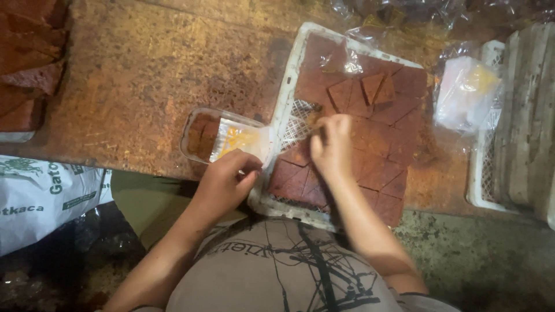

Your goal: Individually bagging triangular bread pieces from a tray into small plastic bags on a workbench.

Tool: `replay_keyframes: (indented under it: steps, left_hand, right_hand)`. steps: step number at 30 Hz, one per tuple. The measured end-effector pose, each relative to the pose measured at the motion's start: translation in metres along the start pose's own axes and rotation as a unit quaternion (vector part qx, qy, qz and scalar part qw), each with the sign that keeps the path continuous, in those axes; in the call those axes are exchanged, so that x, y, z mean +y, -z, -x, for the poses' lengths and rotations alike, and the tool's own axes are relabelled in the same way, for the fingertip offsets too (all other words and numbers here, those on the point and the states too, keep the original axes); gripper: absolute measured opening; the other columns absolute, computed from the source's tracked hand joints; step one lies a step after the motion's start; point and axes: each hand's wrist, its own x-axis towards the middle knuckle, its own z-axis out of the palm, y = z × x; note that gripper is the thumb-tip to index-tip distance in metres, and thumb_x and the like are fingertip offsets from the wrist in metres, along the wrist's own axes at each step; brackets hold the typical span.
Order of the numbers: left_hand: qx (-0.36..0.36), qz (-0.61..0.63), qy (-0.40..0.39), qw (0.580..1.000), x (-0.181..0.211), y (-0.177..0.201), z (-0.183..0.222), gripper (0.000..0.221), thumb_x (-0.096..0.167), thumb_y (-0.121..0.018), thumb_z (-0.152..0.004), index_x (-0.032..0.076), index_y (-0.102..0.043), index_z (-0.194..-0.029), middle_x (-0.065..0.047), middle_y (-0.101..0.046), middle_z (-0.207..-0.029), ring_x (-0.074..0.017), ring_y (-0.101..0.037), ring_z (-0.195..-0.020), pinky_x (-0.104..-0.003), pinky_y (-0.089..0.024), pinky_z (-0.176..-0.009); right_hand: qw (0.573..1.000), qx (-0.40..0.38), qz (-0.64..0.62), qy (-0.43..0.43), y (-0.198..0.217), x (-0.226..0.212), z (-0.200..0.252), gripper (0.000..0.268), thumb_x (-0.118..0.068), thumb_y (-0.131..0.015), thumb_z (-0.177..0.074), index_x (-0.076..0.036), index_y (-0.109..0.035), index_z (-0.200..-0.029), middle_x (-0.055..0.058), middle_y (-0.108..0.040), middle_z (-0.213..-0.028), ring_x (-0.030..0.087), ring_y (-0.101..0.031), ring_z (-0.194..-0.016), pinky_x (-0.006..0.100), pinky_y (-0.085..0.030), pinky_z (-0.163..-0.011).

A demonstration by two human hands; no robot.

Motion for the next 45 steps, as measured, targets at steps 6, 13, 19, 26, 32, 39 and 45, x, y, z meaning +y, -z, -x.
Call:
replay_keyframes:
  steps: [6, 13, 19, 26, 32, 39, 45]
  left_hand:
    - [-0.057, -0.043, 0.0, 0.997, 0.04, 0.015, -0.014, 0.07, -0.002, -0.062, -0.076, 0.013, -0.058, -0.144, -0.015, -0.062, -0.139, -0.0422, -0.065, -0.117, -0.054, -0.056, -0.09]
    - [-0.017, -0.101, -0.261, 0.96, 0.056, -0.013, -0.017, 0.035, -0.001, -0.07, -0.082, -0.001, -0.063, -0.116, -0.032, -0.066, -0.106, -0.0535, -0.067, -0.092, -0.062, -0.056, -0.074]
    - [-0.053, 0.039, -0.208, 0.976, -0.002, -0.024, -0.016, 0.037, 0.004, -0.075, -0.083, 0.01, -0.069, -0.118, -0.012, -0.074, -0.106, -0.0347, -0.073, -0.103, -0.043, -0.059, -0.09]
    - [-0.056, -0.175, -0.106, 0.977, -0.037, -0.018, -0.011, 0.019, 0.014, -0.067, -0.087, 0.021, -0.059, -0.103, -0.002, -0.068, -0.086, -0.0257, -0.073, -0.089, -0.039, -0.058, -0.081]
    - [-0.027, -0.135, -0.046, 0.989, -0.012, 0.001, -0.019, 0.006, 0.019, -0.067, -0.095, 0.02, -0.07, -0.101, -0.002, -0.072, -0.085, -0.0244, -0.074, -0.089, -0.039, -0.059, -0.078]
    - [0.078, -0.007, 0.031, 0.996, -0.011, 0.007, -0.006, 0.02, 0.011, -0.076, -0.09, 0.019, -0.075, -0.107, -0.005, -0.076, -0.093, -0.0229, -0.075, -0.075, -0.033, -0.06, -0.061]
    - [-0.067, -0.051, 0.015, 0.996, 0.013, 0.002, -0.018, 0.059, -0.001, -0.064, -0.079, 0.013, -0.065, -0.136, -0.01, -0.065, -0.139, -0.0362, -0.067, -0.119, -0.048, -0.055, -0.097]
  right_hand:
    - [0.955, -0.048, -0.276, 0.1, 0.071, -0.092, 0.016, 0.03, 0.005, -0.069, -0.082, -0.012, -0.075, -0.107, 0.012, -0.058, -0.11, 0.032, -0.059, -0.108, 0.043, -0.047, -0.098]
    - [0.974, -0.08, -0.212, 0.023, 0.043, -0.092, 0.021, 0.032, 0.002, -0.071, -0.08, -0.002, -0.059, -0.11, 0.02, -0.06, -0.098, 0.044, -0.064, -0.095, 0.051, -0.051, -0.082]
    - [0.863, -0.185, -0.433, -0.18, 0.066, -0.049, 0.0, 0.04, 0.014, -0.043, -0.084, 0.0, -0.073, -0.107, 0.018, -0.073, -0.119, 0.012, -0.064, -0.055, 0.024, -0.054, -0.048]
    - [0.853, 0.173, -0.493, 0.007, 0.067, -0.04, -0.01, 0.048, -0.004, -0.059, -0.104, -0.012, -0.045, -0.149, 0.015, -0.057, -0.143, 0.024, -0.059, -0.124, 0.034, -0.051, -0.103]
    - [0.926, -0.321, 0.152, 0.129, 0.014, -0.06, 0.012, 0.076, -0.001, -0.069, -0.077, -0.017, -0.051, -0.149, 0.005, -0.054, -0.147, 0.028, -0.045, -0.134, 0.048, -0.036, -0.101]
    - [0.991, -0.119, -0.053, 0.012, 0.043, -0.068, 0.003, 0.056, -0.001, -0.074, -0.077, -0.005, -0.06, -0.13, 0.017, -0.063, -0.113, 0.041, -0.064, -0.104, 0.05, -0.054, -0.085]
    - [0.963, -0.011, -0.255, 0.086, 0.067, -0.1, 0.028, 0.03, 0.001, -0.065, -0.092, -0.009, -0.073, -0.12, 0.01, -0.066, -0.115, 0.031, -0.065, -0.11, 0.042, -0.052, -0.096]
